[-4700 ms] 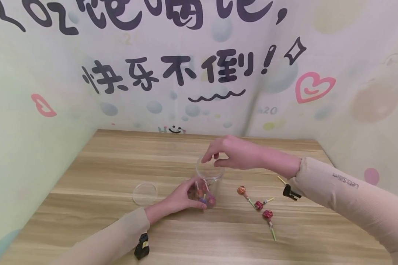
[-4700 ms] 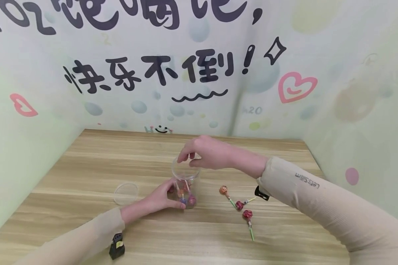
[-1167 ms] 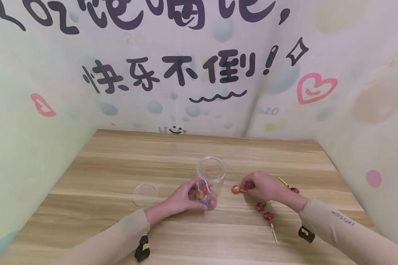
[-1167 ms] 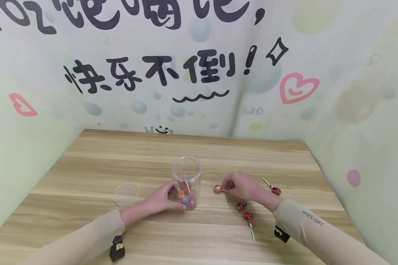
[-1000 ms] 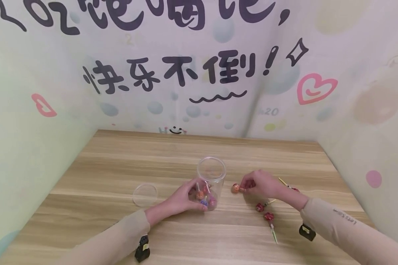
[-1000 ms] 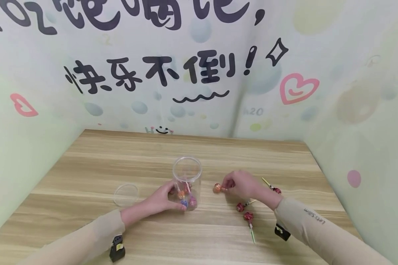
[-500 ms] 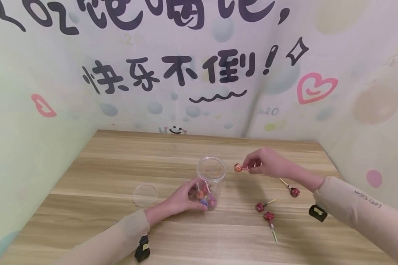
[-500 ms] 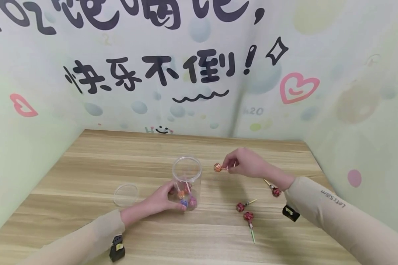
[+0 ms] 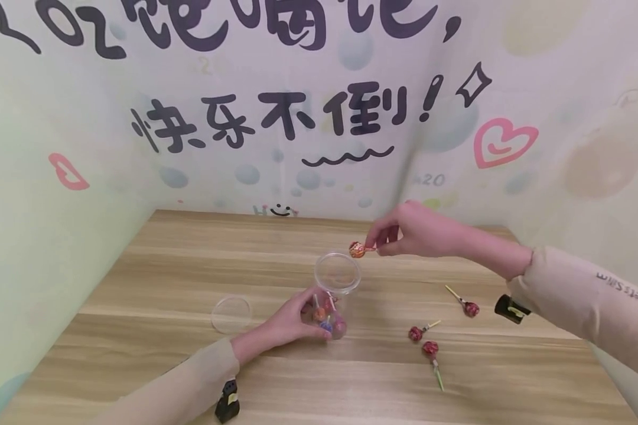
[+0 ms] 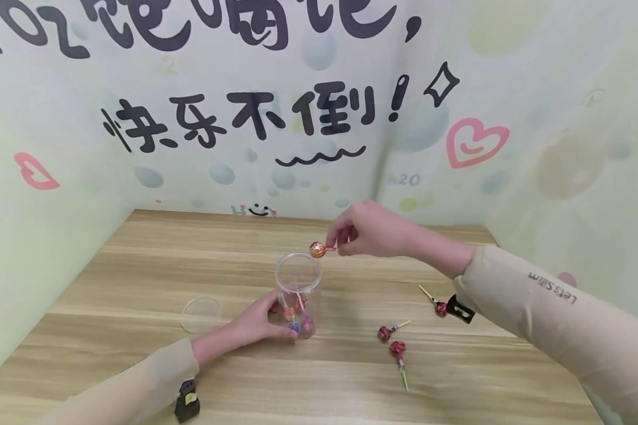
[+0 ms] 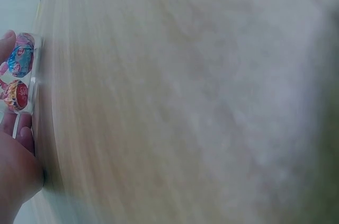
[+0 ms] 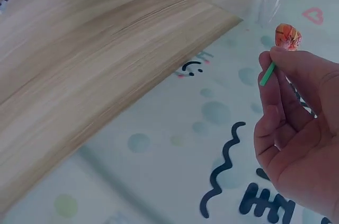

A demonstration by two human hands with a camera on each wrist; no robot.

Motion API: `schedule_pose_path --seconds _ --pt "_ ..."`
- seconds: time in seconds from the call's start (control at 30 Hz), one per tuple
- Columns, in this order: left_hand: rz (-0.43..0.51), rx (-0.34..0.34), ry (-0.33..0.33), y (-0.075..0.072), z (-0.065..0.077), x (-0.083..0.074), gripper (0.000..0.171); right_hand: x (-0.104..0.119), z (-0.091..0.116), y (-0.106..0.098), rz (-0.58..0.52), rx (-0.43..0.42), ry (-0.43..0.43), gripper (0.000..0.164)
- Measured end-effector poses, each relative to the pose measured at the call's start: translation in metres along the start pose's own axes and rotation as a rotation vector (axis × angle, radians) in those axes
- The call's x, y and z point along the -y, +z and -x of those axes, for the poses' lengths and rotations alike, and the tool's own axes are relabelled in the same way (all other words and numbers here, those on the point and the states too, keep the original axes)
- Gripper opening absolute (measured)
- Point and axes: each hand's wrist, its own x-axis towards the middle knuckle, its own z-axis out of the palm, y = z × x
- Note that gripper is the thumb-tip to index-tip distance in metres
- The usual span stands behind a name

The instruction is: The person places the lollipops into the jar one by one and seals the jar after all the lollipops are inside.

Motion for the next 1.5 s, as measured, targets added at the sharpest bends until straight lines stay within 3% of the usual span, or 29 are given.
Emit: schedule_pose_path --seconds 0.37,0.97,1.33,1.5 --pt "0.008 0.012 0.024 0.0 -0.001 0.001 0.075 0.031 -0.027 0.002 0.039 0.145 -0.093 0.019" --pt "0.018 0.018 0.024 0.0 -0.003 0.001 0.074 0.039 -0.047 0.009 0.091 0.271 -0.161 0.023" --pt "0.018 0.015 0.005 -0.001 -0.003 -0.002 0.08 0.041 -0.054 0.017 0.096 0.295 -0.212 0.026" --pt "0.01 0.013 0.014 0.0 -0.003 0.0 0.074 0.042 -0.055 0.02 0.121 0.31 -0.209 0.028"
